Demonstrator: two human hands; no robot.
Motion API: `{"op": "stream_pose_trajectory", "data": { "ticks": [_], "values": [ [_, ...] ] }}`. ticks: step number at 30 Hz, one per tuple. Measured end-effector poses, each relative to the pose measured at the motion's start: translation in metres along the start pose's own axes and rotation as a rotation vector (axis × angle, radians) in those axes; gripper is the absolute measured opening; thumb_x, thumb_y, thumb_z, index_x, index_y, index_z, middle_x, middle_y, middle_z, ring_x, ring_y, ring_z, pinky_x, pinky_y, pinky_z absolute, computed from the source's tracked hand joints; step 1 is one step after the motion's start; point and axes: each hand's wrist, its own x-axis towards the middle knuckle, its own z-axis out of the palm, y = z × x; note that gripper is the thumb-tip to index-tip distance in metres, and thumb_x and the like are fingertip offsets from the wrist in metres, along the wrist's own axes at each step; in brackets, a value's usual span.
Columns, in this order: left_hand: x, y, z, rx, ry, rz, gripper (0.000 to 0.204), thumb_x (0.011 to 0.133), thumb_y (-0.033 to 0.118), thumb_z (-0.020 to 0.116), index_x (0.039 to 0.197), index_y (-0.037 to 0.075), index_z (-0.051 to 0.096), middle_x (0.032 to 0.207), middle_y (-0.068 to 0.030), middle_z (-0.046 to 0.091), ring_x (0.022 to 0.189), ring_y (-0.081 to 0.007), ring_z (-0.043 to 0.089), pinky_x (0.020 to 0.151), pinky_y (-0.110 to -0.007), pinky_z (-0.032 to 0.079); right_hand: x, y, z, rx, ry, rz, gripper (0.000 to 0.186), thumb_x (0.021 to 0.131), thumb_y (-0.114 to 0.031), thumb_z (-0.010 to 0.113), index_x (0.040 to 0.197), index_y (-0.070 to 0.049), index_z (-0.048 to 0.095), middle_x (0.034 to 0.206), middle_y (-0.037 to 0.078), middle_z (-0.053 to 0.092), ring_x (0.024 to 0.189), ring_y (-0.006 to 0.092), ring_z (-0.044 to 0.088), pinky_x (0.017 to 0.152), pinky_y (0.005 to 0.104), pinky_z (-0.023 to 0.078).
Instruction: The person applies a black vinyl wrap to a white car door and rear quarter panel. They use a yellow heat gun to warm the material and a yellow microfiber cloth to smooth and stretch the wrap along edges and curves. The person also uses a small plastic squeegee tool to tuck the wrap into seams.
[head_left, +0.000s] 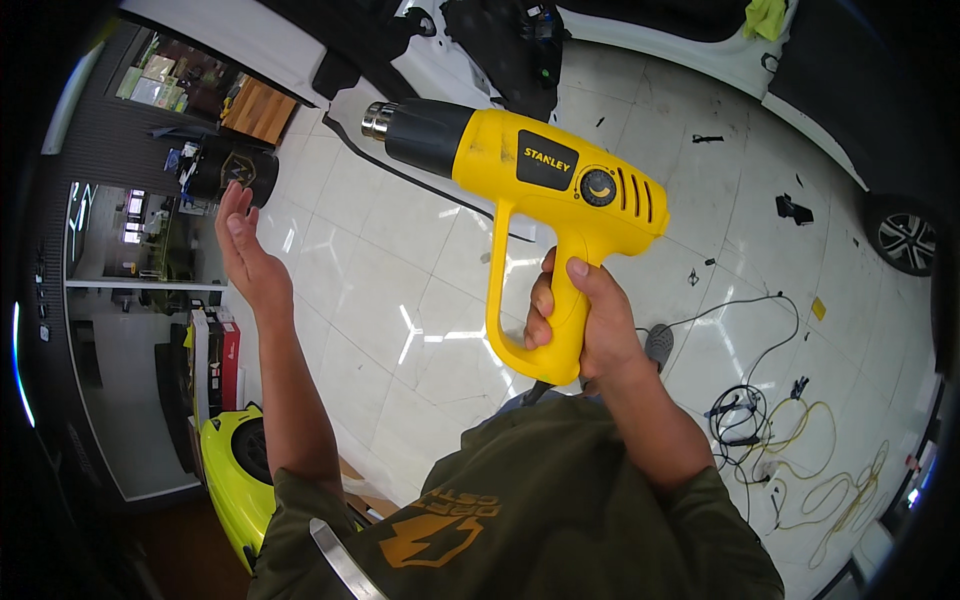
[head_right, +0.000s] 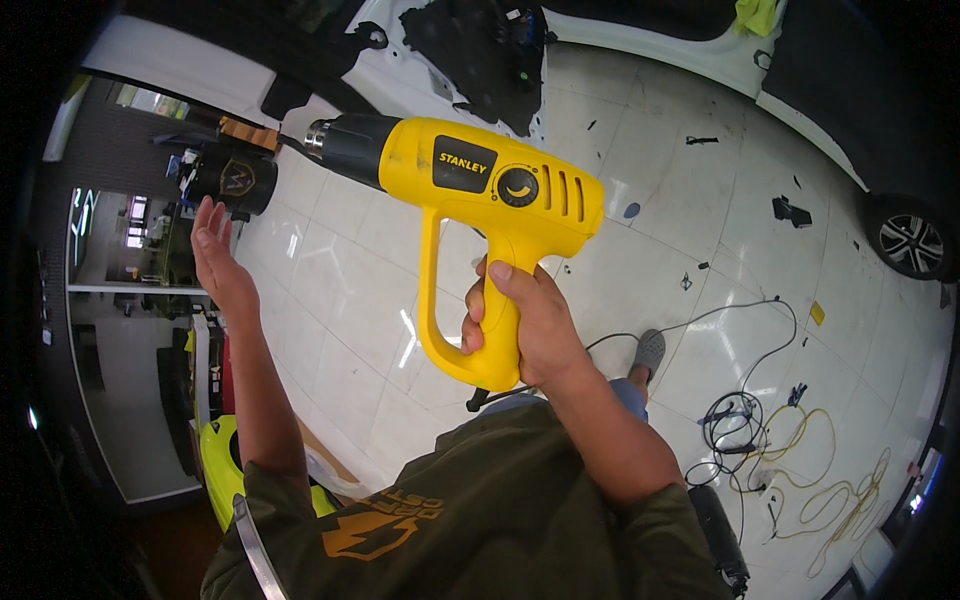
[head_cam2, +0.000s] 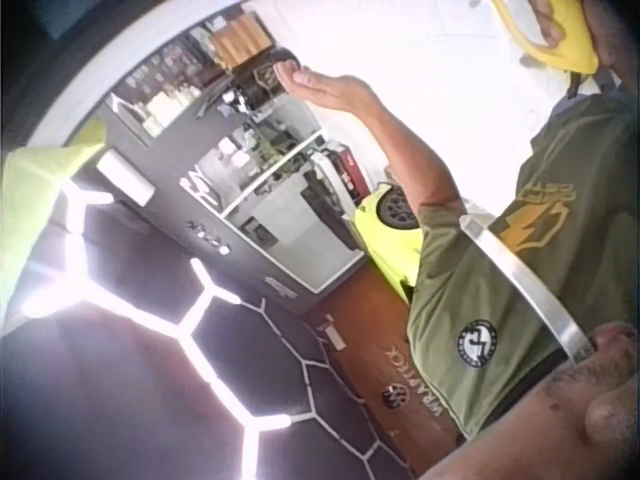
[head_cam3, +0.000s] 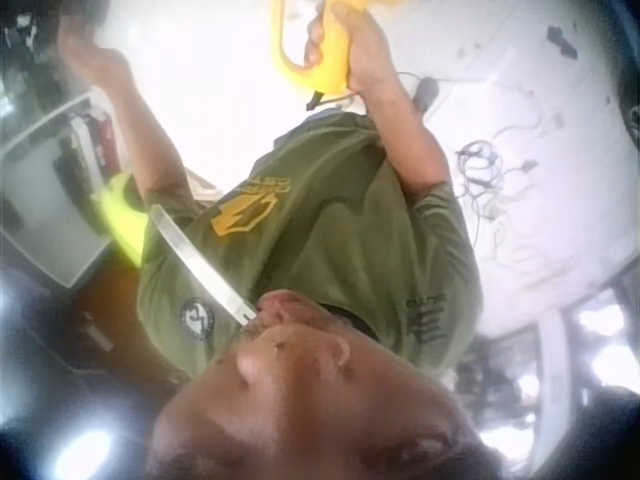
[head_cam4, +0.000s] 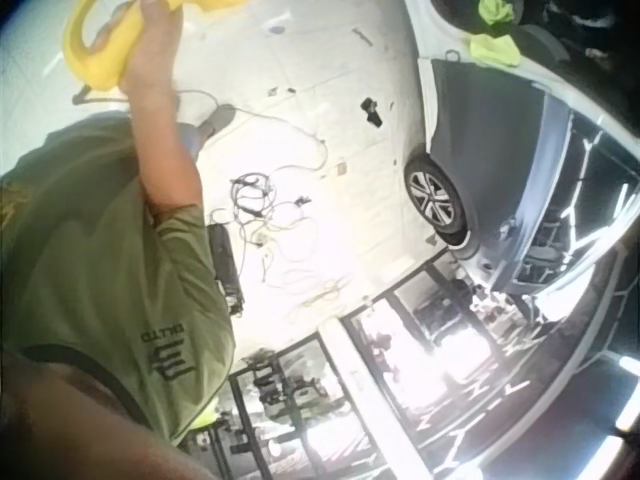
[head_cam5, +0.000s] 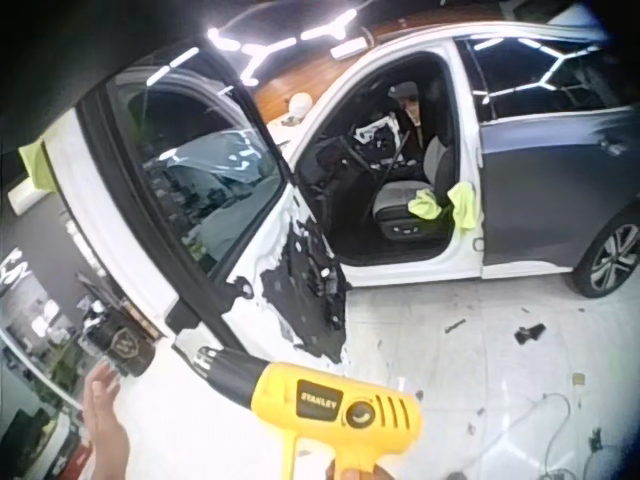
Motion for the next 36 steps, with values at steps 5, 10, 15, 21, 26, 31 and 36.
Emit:
{"op": "stream_pose_trajectory", "data": {
  "ticks": [5, 10, 15, 21, 26, 31, 36],
  "values": [
    [0.003, -0.01, 0.003, -0.029, -0.012, 0.004, 0.05, 0.103, 0.036, 0.026, 0.132, 0.001, 0.047, 0.134, -0.0127, 0.049, 0.123, -0.024, 0.048, 0.104, -0.039, 0.037, 0.006, 0.007, -0.002, 0.021, -0.015, 0.009, 0.026, 0.091, -0.029, 0.055, 0.1, -0.006, 0.046, 0.071, 0.009, 0.056, 0.052, 0.0216, 0.058, 0.055, 0.0364, 0.053],
    [0.004, -0.011, 0.007, -0.058, -0.007, 0.019, 0.05, 0.103, 0.036, 0.025, 0.132, 0.002, 0.047, 0.132, -0.0128, 0.05, 0.124, -0.0234, 0.047, 0.105, -0.039, 0.036, 0.009, 0.01, -0.012, 0.036, -0.056, 0.009, 0.031, 0.092, -0.037, 0.053, 0.103, -0.008, 0.05, 0.072, 0.009, 0.058, 0.053, 0.0227, 0.059, 0.056, 0.0389, 0.053],
    [0.008, -0.005, 0.008, -0.031, 0.052, 0.047, 0.05, 0.103, 0.035, 0.026, 0.134, 0.0, 0.043, 0.134, -0.0135, 0.047, 0.127, -0.023, 0.044, 0.106, -0.04, 0.035, 0.01, 0.012, -0.014, 0.071, -0.082, 0.024, 0.031, 0.092, -0.037, 0.053, 0.103, -0.008, 0.05, 0.071, 0.009, 0.057, 0.053, 0.0225, 0.059, 0.056, 0.0386, 0.053],
    [0.009, -0.004, 0.006, -0.025, 0.096, 0.059, 0.049, 0.103, 0.033, 0.027, 0.136, -0.002, 0.039, 0.137, -0.0134, 0.043, 0.127, -0.0237, 0.043, 0.106, -0.041, 0.034, 0.011, 0.011, -0.007, 0.105, -0.064, 0.032, 0.027, 0.091, -0.031, 0.056, 0.098, -0.007, 0.047, 0.069, 0.008, 0.057, 0.051, 0.0212, 0.059, 0.054, 0.0361, 0.053],
    [0.009, -0.001, 0.007, 0.008, 0.137, 0.072, 0.048, 0.102, 0.032, 0.027, 0.136, -0.001, 0.036, 0.137, -0.0129, 0.041, 0.127, -0.0238, 0.042, 0.106, -0.041, 0.034, 0.013, 0.012, -0.011, 0.123, -0.074, 0.037, 0.026, 0.091, -0.03, 0.055, 0.099, -0.007, 0.046, 0.069, 0.008, 0.056, 0.051, 0.021, 0.058, 0.054, 0.0361, 0.053],
    [0.011, 0.007, 0.008, 0.099, 0.206, 0.181, 0.052, 0.102, 0.04, 0.028, 0.136, 0.001, 0.036, 0.137, -0.0122, 0.042, 0.127, -0.0236, 0.042, 0.103, -0.039, 0.035, 0.015, 0.011, -0.012, 0.147, -0.078, 0.063, 0.026, 0.092, -0.03, 0.055, 0.1, -0.007, 0.046, 0.069, 0.009, 0.055, 0.051, 0.0208, 0.058, 0.053, 0.0361, 0.053],
    [0.015, 0.016, 0.01, 0.109, 0.17, 0.209, 0.053, 0.102, 0.041, 0.027, 0.133, 0.001, 0.039, 0.131, -0.0124, 0.05, 0.121, -0.0241, 0.048, 0.103, -0.039, 0.035, 0.02, 0.014, -0.019, 0.123, -0.088, 0.061, 0.029, 0.092, -0.034, 0.054, 0.102, -0.007, 0.048, 0.071, 0.009, 0.056, 0.051, 0.0216, 0.058, 0.054, 0.0362, 0.053]
  ]
}}
